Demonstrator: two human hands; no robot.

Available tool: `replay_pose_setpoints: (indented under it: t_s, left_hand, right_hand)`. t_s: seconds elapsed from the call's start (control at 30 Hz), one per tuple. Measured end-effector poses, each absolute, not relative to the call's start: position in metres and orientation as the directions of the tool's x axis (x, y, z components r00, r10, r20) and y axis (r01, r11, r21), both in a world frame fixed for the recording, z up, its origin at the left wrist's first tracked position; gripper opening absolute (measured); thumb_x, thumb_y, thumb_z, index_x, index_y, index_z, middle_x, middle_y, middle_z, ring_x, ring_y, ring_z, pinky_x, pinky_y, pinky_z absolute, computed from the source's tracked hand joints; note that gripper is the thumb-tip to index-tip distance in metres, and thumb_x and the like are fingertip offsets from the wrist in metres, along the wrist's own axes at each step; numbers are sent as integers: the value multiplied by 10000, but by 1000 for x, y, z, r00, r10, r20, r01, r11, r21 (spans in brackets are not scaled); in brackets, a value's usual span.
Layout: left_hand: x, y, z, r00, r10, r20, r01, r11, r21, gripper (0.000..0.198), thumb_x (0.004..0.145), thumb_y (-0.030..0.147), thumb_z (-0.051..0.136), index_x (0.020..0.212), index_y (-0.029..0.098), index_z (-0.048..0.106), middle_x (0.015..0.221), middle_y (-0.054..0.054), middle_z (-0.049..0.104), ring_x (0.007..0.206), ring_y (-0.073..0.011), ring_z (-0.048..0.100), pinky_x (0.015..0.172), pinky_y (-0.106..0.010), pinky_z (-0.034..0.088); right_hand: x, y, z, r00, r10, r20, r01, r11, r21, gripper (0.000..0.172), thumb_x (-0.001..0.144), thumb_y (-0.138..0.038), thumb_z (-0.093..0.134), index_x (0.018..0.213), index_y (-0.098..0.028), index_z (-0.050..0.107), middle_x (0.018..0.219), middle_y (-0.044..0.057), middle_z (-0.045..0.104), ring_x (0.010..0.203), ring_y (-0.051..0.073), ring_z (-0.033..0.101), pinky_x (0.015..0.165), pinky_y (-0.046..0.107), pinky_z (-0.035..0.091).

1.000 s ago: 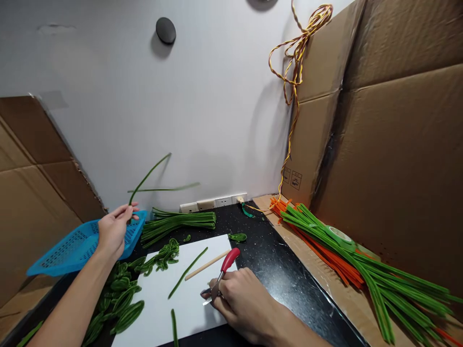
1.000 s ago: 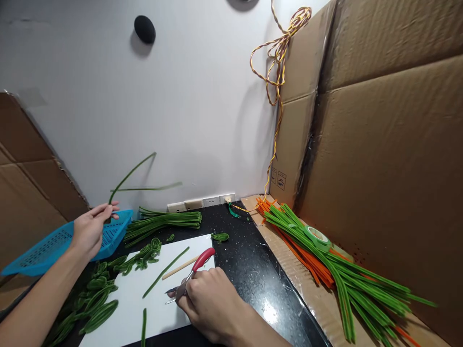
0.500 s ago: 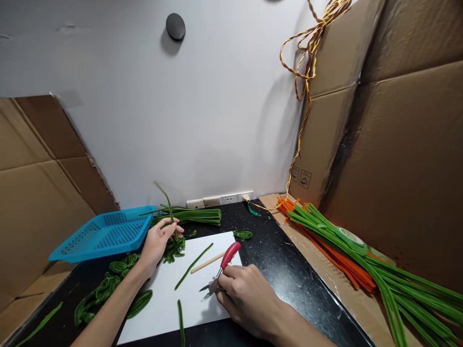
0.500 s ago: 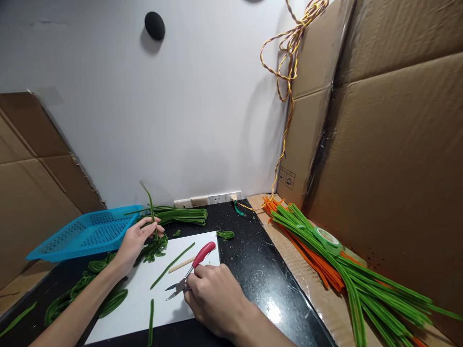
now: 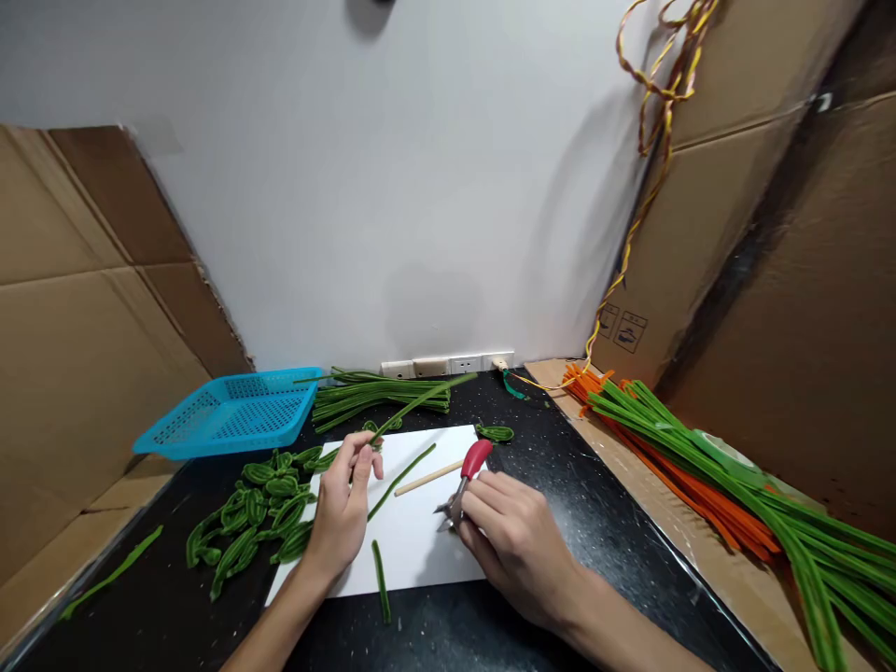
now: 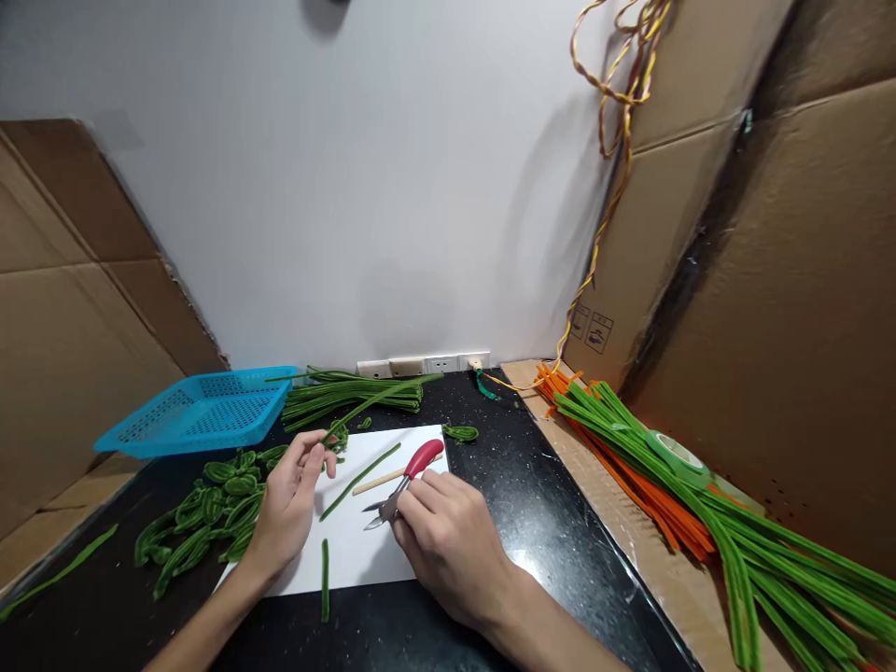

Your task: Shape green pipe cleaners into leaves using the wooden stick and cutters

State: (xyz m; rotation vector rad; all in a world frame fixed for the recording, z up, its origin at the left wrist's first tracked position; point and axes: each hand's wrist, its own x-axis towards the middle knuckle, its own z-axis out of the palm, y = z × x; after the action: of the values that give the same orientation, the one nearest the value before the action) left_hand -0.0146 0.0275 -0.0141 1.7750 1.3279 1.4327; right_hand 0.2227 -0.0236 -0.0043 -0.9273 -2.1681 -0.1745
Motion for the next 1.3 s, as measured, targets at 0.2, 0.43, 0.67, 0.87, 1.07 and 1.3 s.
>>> replay_pose_setpoints:
  t_s: [0.2, 0.43, 0.67, 0.87, 1.07, 1.3]
  left_hand:
    - [-7, 28, -15, 31, 915, 403, 189, -401, 896, 392, 1081, 532, 429, 833, 236, 496, 805, -14, 532, 788, -204, 534, 769, -318, 424]
    - [-2, 21, -14, 81, 915, 396, 165, -404, 900, 398, 1079, 523, 447, 816, 231, 504, 799, -12, 515, 792, -203, 514, 756, -309, 402]
    - [-4, 23, -16, 22, 906, 422, 151, -420, 895, 398, 1089, 509, 437, 816, 230, 513, 783, -10, 524, 774, -202, 516, 755, -317, 392]
    - [-7, 30, -16, -28, 905, 425, 127, -419, 899, 406, 1078, 515, 459, 797, 226, 511, 753, -6, 530, 733, -192, 502, 721, -307, 388]
    - [-7, 30, -17, -27, 910, 413, 83, -410, 908, 378, 1080, 491, 471, 819, 221, 519, 745, 3, 523, 740, -185, 510, 744, -307, 392]
    - [-3, 32, -20, -38, 918, 394, 33, -393, 919, 345, 1066, 465, 512, 831, 216, 561, 712, 3, 526, 800, -204, 566, 790, -312, 422]
  right_hand:
    - [224, -24, 13, -336, 728, 598, 678, 628, -383, 378, 1112, -233, 419, 873, -197, 710, 806, 58, 685, 834, 212, 556, 858, 370, 418]
    - [230, -19, 4, -176, 769, 615, 546, 596, -589, 378, 1119, -331, 425, 1055, -212, 779, 1103, 121, 683, 1046, 251, 623, 934, 417, 534]
    - [227, -18, -1, 146, 807, 573, 165, 551, -818, 414, 1085, -493, 487, 1256, -229, 757, 1298, 154, 712, 1232, 342, 672, 999, 546, 565]
    - [230, -4, -4, 90, 972, 219, -35, 223, -974, 487, 1064, -597, 459, 1024, -181, 709, 687, 44, 700, 594, 215, 675, 583, 332, 531]
    - [239, -1, -1, -110, 966, 233, 855, 211, -473, 447, 1057, -484, 517, 750, -203, 676, 633, 46, 653, 598, 206, 618, 580, 298, 304]
    - [234, -7, 4, -132, 964, 230, 982, 160, -105, 204, 1068, -228, 424, 1170, -197, 598, 955, 94, 745, 923, 284, 689, 643, 309, 351]
